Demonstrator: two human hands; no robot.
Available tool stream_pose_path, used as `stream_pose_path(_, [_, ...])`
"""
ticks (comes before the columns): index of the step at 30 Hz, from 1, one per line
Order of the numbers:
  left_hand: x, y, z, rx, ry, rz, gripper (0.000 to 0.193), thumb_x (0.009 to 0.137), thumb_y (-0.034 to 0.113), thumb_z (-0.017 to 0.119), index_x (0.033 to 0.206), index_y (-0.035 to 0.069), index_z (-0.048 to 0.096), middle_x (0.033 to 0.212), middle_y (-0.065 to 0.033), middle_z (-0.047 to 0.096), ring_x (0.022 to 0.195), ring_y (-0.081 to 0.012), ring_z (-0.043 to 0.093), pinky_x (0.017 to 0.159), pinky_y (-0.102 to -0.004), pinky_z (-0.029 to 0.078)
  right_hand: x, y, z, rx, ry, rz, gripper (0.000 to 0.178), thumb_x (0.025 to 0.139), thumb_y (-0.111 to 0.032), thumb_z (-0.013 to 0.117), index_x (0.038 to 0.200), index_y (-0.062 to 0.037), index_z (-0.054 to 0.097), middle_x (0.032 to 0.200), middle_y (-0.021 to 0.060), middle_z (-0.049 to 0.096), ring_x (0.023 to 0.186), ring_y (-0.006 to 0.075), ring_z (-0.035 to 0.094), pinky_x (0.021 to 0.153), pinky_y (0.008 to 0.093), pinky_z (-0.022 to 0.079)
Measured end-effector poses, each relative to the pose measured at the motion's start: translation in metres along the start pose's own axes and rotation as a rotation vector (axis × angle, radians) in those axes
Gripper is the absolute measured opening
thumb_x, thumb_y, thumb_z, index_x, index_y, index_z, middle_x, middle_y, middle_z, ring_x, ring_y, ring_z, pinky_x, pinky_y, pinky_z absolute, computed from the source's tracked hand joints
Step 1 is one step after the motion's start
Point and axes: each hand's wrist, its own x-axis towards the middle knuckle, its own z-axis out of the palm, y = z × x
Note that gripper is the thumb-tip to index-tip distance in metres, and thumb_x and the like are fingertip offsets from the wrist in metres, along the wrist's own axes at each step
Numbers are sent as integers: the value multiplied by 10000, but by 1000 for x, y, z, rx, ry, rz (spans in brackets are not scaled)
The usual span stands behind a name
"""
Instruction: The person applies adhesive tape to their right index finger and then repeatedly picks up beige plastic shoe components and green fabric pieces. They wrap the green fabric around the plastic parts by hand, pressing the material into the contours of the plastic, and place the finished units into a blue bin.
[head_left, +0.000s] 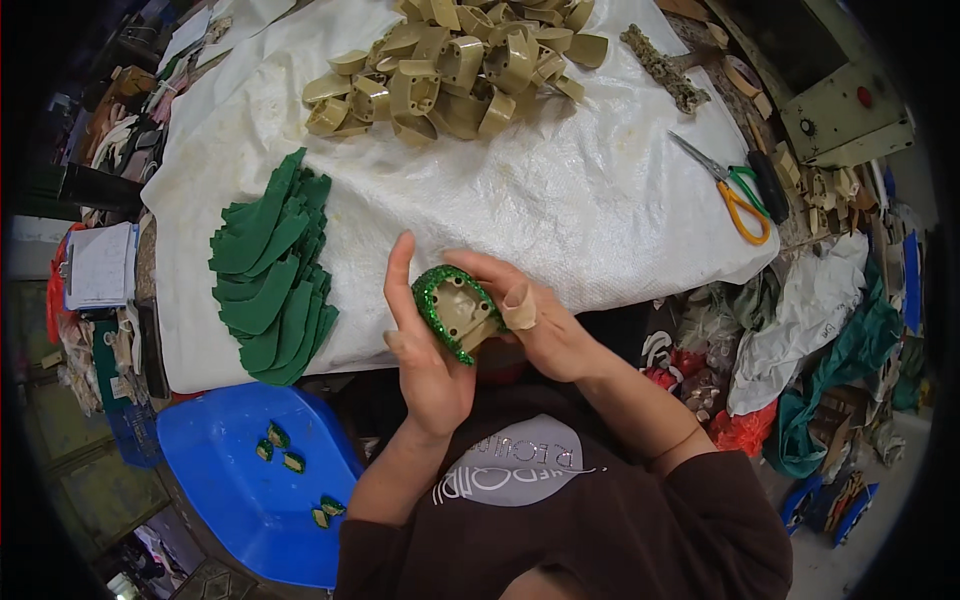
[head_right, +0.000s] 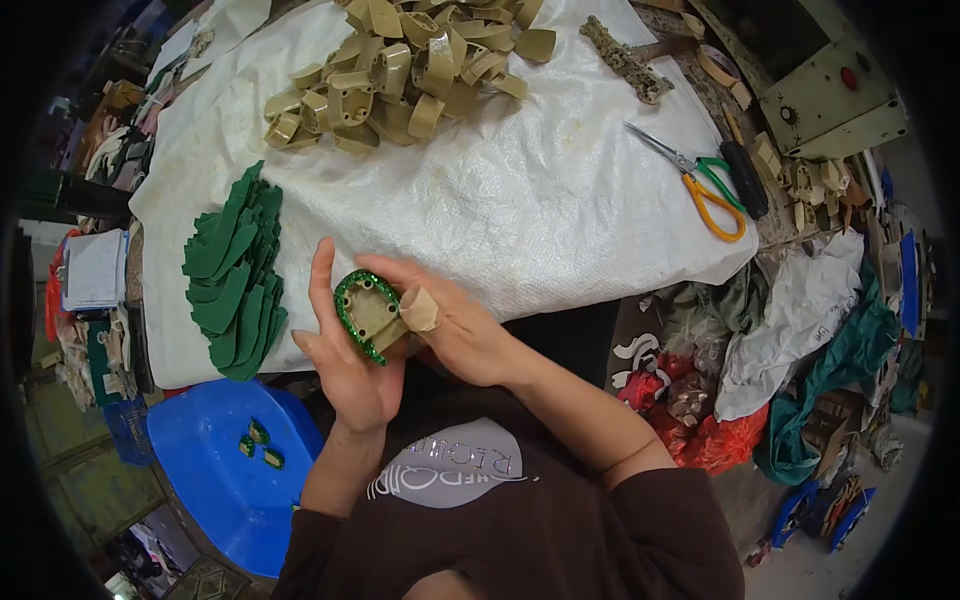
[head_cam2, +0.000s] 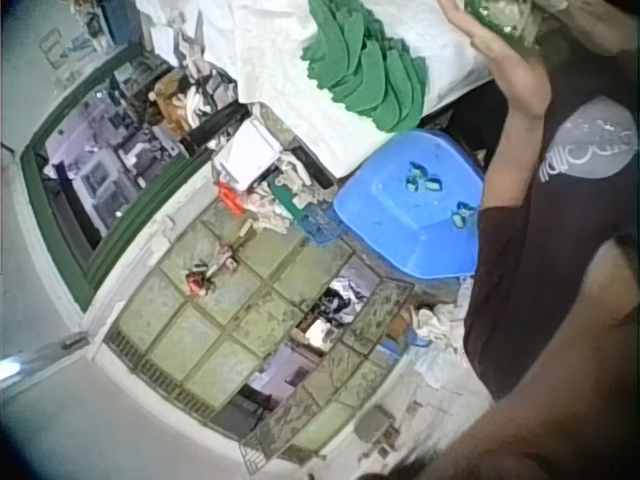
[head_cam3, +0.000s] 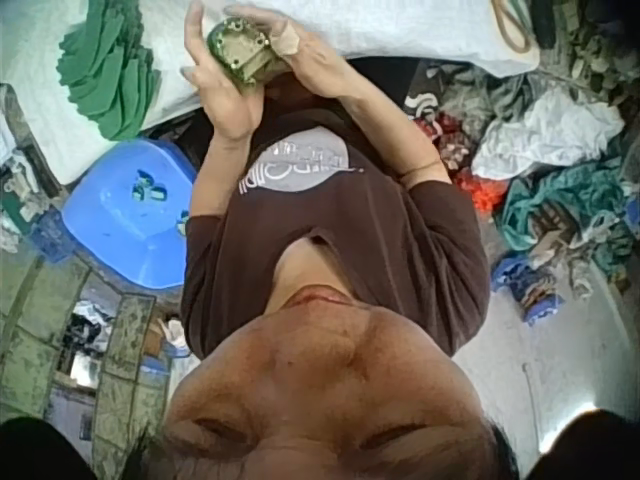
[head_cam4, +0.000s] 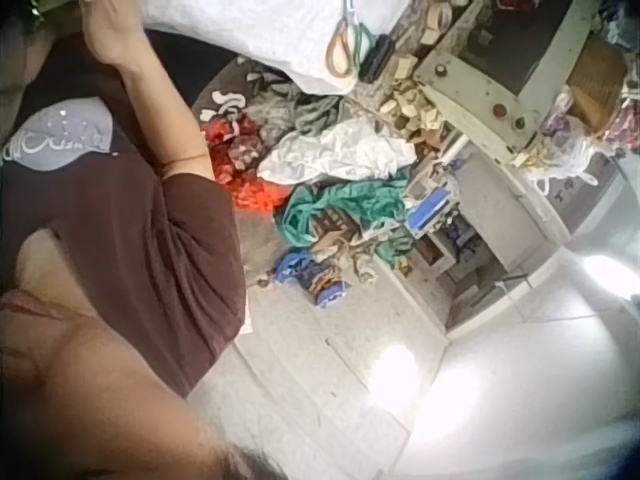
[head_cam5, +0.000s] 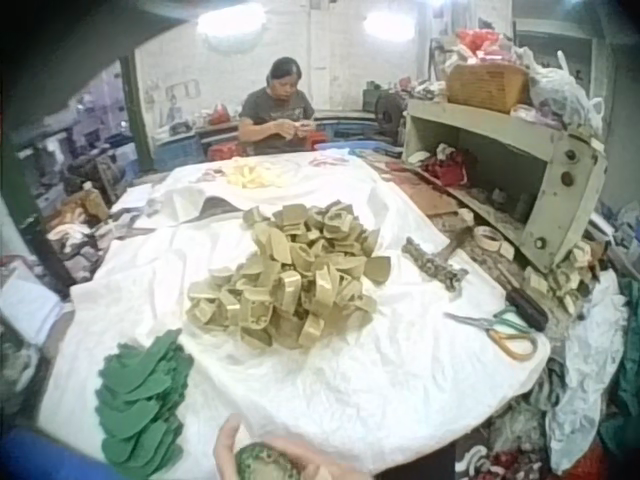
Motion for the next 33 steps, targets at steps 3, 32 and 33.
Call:
stream_pose_path(3, [2, 6, -2, 215, -94, 55, 891, 886, 650, 337, 1436, 31, 9, 1163, -192, 490, 1014, -255, 561, 910, -372, 434, 7, -7, -12, -439, 65, -244, 434, 897, -218, 557, 1291, -66, 458, 1030, 142, 498, 945, 277, 533, 813, 348, 431])
stream_pose_path(32, [12, 34, -6, 1042, -223, 361, 431, 534, 37, 775, 873, 22, 510, 759, -100, 526, 630, -252, 569, 536, -334, 457, 12, -17, -42, 96, -194, 174, 244, 915, -218, 551, 1002, -2, 624, 977, 56, 622, 931, 128, 577, 818, 268, 447])
stream_pose_path(33, [13, 33, -5, 1034, -224, 391, 431, 530, 51, 782, 851, 23, 496, 751, -103, 524, 631, -264, 573, 535, -344, 457, 10, -14, -42, 170, -183, 224, 261, 919, -230, 545, 1010, 2, 620, 978, 59, 620, 939, 128, 575, 820, 269, 446])
